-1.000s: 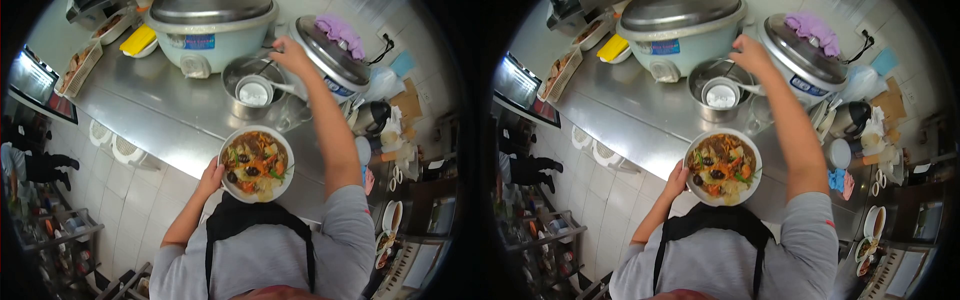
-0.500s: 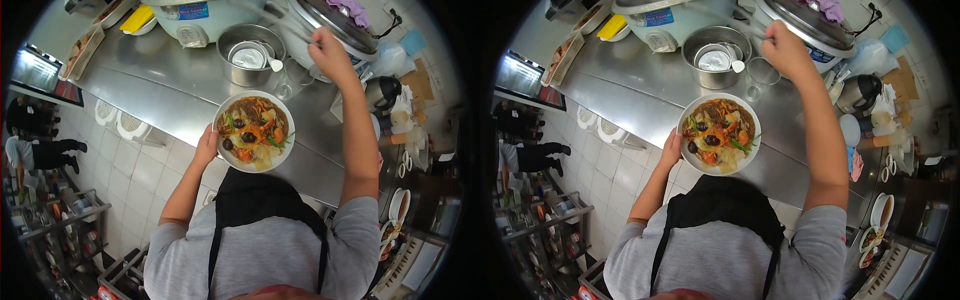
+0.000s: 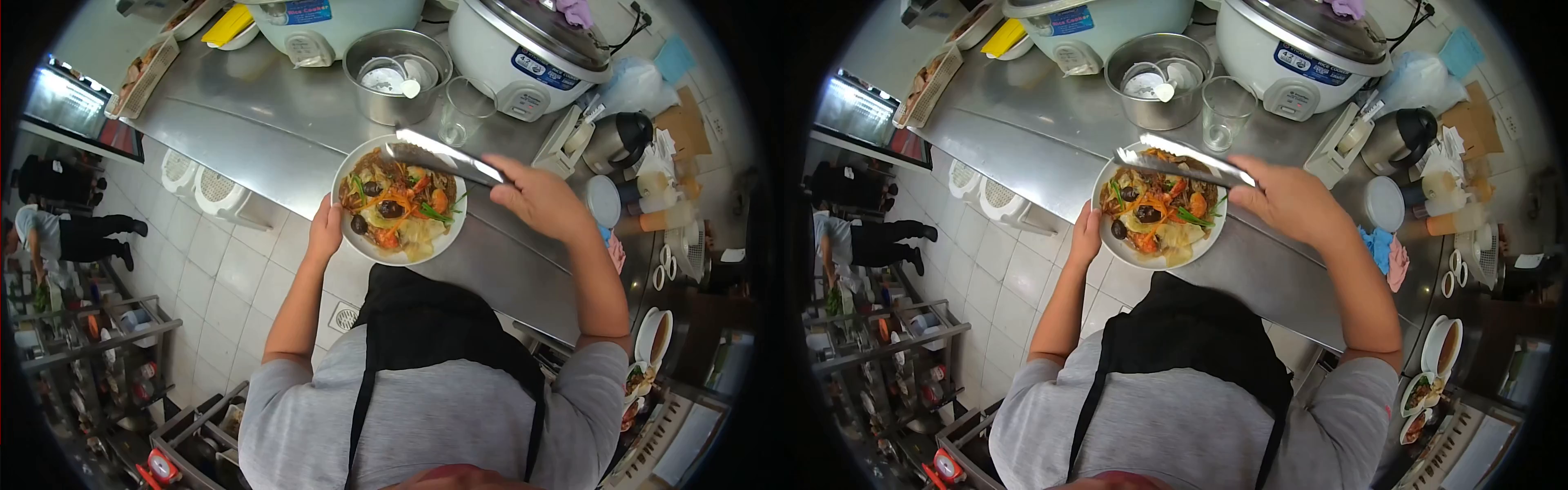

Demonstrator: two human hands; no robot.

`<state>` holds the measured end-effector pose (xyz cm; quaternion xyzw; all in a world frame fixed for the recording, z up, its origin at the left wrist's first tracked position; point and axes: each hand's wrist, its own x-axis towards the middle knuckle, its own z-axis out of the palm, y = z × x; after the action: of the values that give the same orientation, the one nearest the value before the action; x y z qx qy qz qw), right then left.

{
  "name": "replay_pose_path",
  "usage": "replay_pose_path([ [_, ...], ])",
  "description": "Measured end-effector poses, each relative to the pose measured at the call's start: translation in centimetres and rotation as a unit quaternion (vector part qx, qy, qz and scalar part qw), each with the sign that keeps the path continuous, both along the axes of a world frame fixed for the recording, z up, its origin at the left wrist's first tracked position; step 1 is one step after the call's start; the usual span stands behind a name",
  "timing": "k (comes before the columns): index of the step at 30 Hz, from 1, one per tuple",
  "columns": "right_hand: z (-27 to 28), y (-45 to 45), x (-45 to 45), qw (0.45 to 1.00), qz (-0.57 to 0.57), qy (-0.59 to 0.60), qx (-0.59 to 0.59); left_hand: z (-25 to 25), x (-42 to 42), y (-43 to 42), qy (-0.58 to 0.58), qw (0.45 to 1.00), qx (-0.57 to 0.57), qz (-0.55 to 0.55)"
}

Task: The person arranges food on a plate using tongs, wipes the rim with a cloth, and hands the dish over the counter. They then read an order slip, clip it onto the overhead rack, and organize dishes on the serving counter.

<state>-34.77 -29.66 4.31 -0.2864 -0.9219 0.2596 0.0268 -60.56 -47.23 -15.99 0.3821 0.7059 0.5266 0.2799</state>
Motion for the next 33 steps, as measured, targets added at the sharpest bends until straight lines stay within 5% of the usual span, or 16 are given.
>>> replay_pose_path([
  [11, -2.7, -1.7, -3.3, 0.952, 0.046, -0.157, 0.260, -0.8, -0.2, 0.1, -0.001, 1.000, 0.016, 0.016],
  [26, 1.3, -1.6, -4.9, 0.954, 0.086, -0.202, 0.204, -1.4, -0.8, -0.1, -0.019, 1.000, 0.003, -0.001],
  [33, 3.6, -0.2, -6.5, 0.954, 0.010, -0.245, 0.175, -0.3, -0.9, 0.0, 0.001, 1.000, 0.011, -0.015],
])
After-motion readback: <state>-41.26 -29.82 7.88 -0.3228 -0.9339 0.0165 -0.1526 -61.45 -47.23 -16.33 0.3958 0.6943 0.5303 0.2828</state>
